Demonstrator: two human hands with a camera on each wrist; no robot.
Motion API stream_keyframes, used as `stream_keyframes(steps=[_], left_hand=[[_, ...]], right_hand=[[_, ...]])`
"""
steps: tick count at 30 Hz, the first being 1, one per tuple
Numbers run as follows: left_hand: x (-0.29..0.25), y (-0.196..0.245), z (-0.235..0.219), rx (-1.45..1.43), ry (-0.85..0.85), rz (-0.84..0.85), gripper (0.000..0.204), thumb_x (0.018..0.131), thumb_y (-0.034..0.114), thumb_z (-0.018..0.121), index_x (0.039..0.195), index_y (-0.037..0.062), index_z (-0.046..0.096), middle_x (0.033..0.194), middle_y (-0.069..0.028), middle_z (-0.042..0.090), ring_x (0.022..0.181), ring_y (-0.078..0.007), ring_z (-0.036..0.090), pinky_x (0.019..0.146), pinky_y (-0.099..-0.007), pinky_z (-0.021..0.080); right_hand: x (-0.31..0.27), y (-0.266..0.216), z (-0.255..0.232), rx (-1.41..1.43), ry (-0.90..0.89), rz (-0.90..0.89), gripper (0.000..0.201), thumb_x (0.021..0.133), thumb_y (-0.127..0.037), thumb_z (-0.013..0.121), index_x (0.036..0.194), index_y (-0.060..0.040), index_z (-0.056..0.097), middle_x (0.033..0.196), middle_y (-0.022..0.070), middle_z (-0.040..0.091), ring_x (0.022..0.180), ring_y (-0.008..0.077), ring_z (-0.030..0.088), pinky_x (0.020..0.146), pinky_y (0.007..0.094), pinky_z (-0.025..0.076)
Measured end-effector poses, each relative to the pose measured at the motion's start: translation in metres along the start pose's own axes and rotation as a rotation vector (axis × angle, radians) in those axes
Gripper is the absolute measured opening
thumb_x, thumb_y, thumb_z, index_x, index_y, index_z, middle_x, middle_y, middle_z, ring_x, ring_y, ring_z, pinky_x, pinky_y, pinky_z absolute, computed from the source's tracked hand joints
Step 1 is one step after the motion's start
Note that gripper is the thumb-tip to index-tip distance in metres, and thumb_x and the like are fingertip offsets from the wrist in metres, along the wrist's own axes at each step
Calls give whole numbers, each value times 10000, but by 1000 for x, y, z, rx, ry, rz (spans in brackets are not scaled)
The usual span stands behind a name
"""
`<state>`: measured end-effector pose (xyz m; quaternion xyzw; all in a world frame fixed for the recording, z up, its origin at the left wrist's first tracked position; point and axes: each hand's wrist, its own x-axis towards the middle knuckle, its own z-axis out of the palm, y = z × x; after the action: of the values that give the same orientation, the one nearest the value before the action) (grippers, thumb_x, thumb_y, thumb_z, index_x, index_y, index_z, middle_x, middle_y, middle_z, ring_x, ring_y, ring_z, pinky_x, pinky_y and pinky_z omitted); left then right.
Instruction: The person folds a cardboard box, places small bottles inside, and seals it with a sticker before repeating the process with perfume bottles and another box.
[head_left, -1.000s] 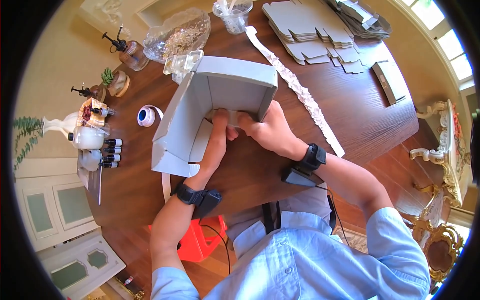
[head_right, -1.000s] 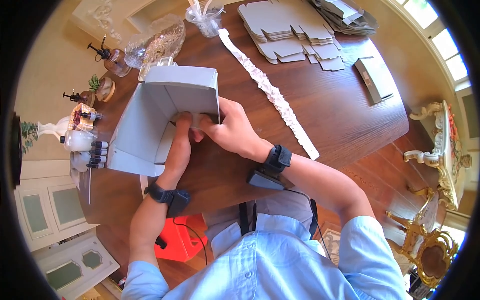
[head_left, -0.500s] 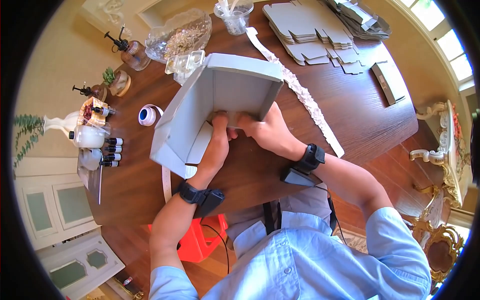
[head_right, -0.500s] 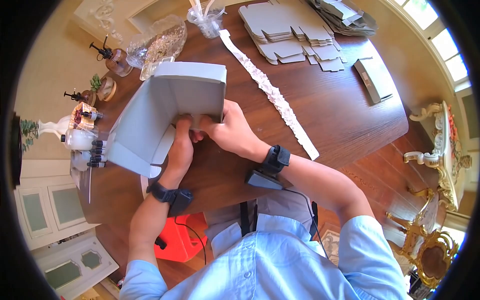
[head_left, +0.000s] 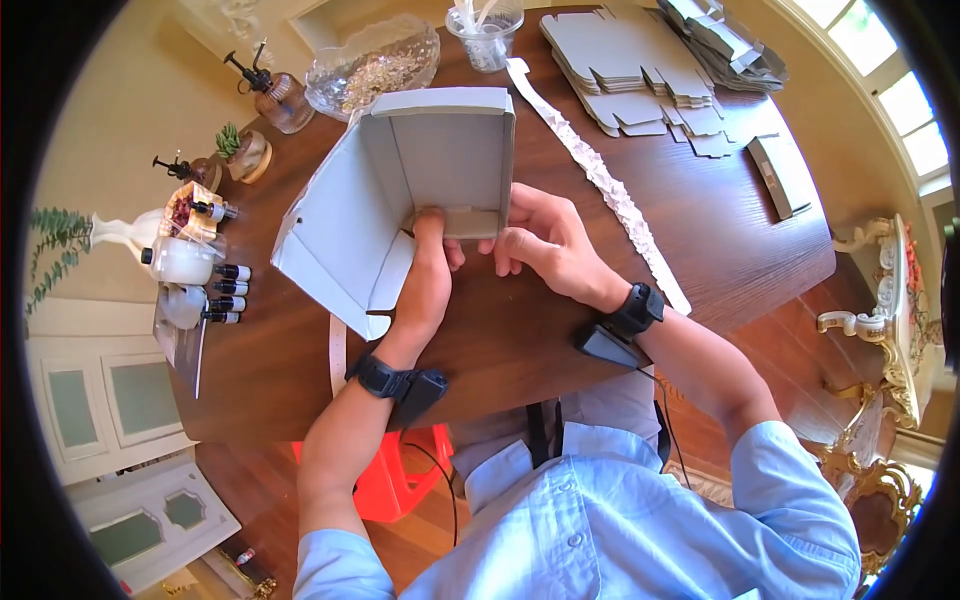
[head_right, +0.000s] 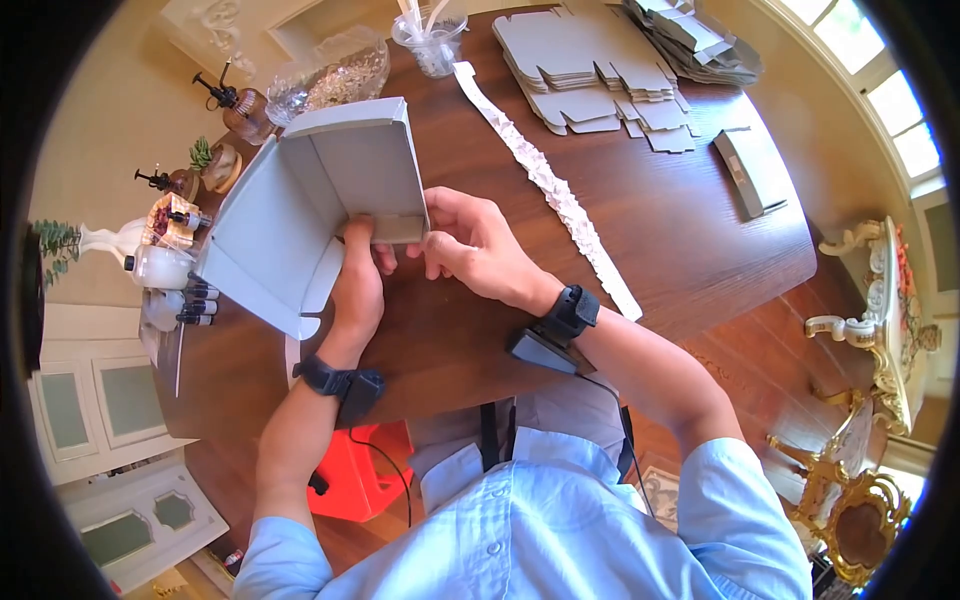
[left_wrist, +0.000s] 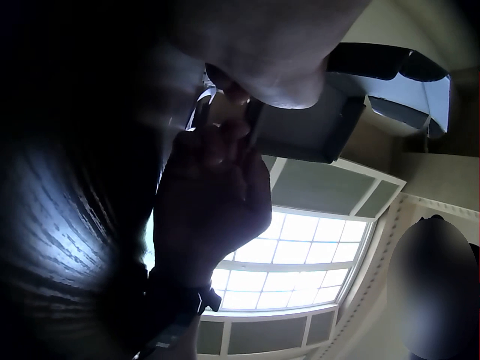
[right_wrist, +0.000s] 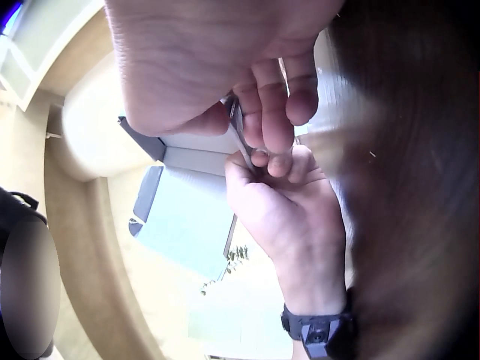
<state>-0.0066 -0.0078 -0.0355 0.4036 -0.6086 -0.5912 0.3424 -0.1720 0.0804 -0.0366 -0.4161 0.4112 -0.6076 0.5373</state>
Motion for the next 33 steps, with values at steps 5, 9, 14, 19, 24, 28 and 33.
stream_keyframes(steps=[5, 9, 14, 19, 24, 28, 33], left_hand=[[1, -5, -2, -50, -4, -50, 514, 1092, 460, 428, 734, 101, 508, 655, 14, 500, 622, -108, 472, 608, -300, 385], [1, -4, -3, -55, -15, -21, 508, 1089, 444, 444, 714, 106, 500, 632, 12, 498, 602, -105, 468, 591, -298, 380], [4, -7, -4, -180, 34, -44, 437, 1068, 349, 512, 703, 110, 508, 614, 8, 505, 522, -110, 452, 509, -295, 357], [10, -10, -3, -290, 32, -30, 359, 1044, 249, 547, 713, 110, 525, 594, 3, 482, 480, -111, 448, 449, -285, 329], [8, -6, 2, -320, 4, -27, 324, 1036, 193, 532, 725, 105, 537, 584, 0, 467, 460, -106, 444, 419, -280, 305], [8, -7, 1, -336, 17, -12, 332, 1038, 182, 520, 717, 102, 531, 581, 0, 468, 453, -104, 436, 415, -284, 303], [12, -11, -3, -348, -49, -8, 310, 1047, 203, 528, 758, 99, 565, 621, -6, 515, 495, -101, 475, 451, -273, 344]], right_hand=[[0, -1, 3, -130, -1, -15, 350, 1026, -88, 599, 1361, 11, 596, 1016, 91, 722, 791, 119, 687, 678, 246, 539], [-1, 0, 2, -142, -7, 20, 338, 1023, -80, 619, 1348, 12, 606, 1020, 86, 729, 794, 119, 695, 679, 241, 542], [1, -1, 1, -95, -66, 73, 294, 1003, -77, 648, 1286, 5, 647, 1007, 80, 745, 779, 110, 684, 671, 259, 549], [6, -11, -4, 45, -148, 82, 298, 1002, -99, 674, 1268, 33, 649, 1008, 98, 750, 803, 148, 722, 680, 278, 563], [8, -2, -8, 91, -167, 98, 282, 1012, -101, 678, 1249, 50, 650, 1002, 115, 753, 828, 175, 747, 686, 290, 576], [7, 4, -1, 95, -115, 89, 255, 1014, -81, 672, 1230, 51, 646, 975, 119, 748, 797, 175, 745, 682, 287, 579], [6, 2, -5, 107, -82, 72, 246, 1020, -80, 657, 1226, 54, 638, 954, 126, 745, 755, 172, 736, 671, 288, 578]])
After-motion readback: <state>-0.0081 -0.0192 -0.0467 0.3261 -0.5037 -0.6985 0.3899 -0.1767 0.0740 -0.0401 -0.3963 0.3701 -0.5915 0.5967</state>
